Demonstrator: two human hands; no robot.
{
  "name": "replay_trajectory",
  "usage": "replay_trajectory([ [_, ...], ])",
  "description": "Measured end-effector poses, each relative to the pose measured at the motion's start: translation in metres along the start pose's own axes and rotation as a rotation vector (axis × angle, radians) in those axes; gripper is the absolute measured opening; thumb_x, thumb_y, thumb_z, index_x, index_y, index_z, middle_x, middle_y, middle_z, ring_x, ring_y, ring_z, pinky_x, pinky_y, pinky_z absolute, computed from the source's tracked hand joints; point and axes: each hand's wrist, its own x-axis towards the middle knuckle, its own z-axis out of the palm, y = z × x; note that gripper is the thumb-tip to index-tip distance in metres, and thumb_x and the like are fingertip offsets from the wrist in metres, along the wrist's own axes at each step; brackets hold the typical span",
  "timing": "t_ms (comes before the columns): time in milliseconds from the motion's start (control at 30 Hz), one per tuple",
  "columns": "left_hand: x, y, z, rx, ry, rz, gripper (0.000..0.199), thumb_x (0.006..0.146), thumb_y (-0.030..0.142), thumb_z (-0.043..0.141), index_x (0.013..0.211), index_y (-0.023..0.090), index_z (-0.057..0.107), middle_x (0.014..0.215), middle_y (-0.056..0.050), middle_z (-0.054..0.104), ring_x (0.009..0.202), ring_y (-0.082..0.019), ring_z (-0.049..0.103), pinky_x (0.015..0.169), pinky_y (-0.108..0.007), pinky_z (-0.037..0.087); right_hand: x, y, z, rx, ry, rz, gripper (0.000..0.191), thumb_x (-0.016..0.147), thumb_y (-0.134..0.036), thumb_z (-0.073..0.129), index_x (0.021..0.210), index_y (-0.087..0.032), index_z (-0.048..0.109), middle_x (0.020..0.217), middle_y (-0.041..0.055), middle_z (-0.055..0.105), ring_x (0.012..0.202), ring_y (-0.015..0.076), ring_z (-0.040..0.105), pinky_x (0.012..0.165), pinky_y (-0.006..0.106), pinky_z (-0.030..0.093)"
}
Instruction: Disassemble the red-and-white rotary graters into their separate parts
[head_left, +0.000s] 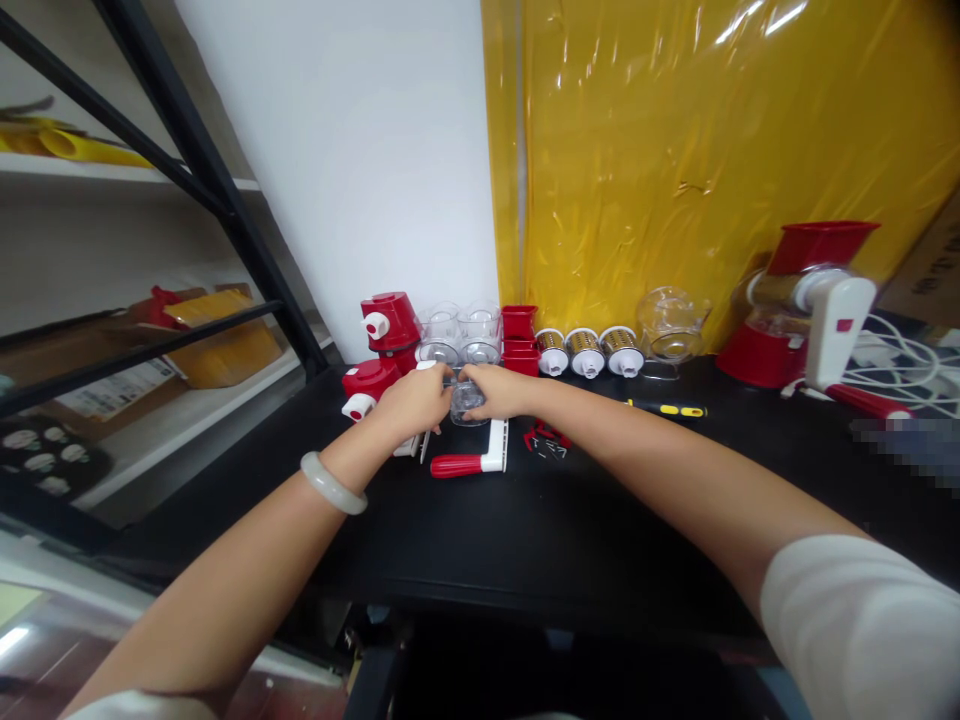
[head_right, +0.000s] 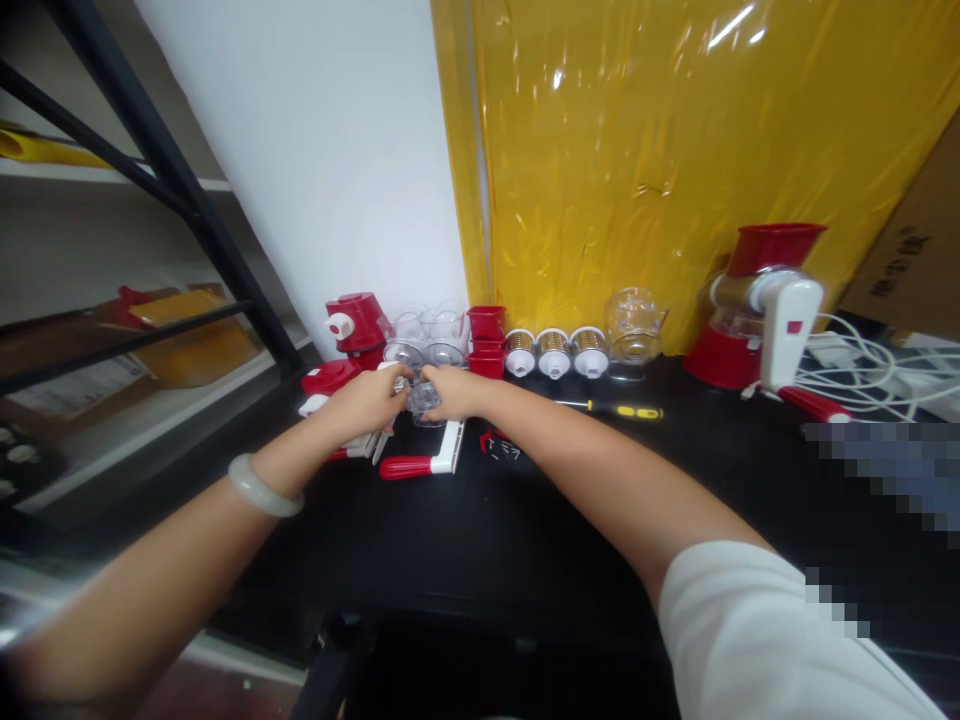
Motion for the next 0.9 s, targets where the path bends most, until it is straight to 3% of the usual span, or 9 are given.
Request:
replay_trajectory([
  [233,-0.0005,0.0002,0.0012,0.032,0.02,-0.012,0.041,0.091,0.027,0.044,0.129,0.022,0.056,0.067,-0.003,0.072,0.066,-0.022,0.072,0.069,-0.031,0.05,-0.0008,-0.0014,-0.0007,0.01,0.006,0.012,0.068,0.073,-0.038,0.08,0.129,-0.011,0.052,0.124,0.0189,0.062,0.112,0.0286,0.062,0.089,0.037,0.049],
  [600,-0.0071,-0.0028,-0.0025,0.242,0.183,0.027,0.04,0.095,0.029,0.038,0.128,0.022,0.06,0.098,-0.015,0.074,0.094,-0.032,0.07,0.075,-0.038,0.052,-0.0034,-0.0086,-0.008,0.023,-0.011,0.043,0.066,0.078,-0.046,0.075,0.129,-0.01,0.052,0.125,0.0208,0.061,0.114,0.0304,0.061,0.091,0.04,0.049],
  [900,-0.0075,-0.0023,-0.002,0.247,0.178,0.029,0.039,0.094,0.028,0.039,0.126,0.022,0.061,0.1,-0.015,0.074,0.097,-0.032,0.07,0.076,-0.038,0.052,-0.0025,-0.0082,-0.0077,0.005,-0.008,0.04,0.063,0.079,-0.044,0.075,0.127,-0.01,0.053,0.125,0.0197,0.062,0.113,0.0298,0.061,0.091,0.039,0.048],
])
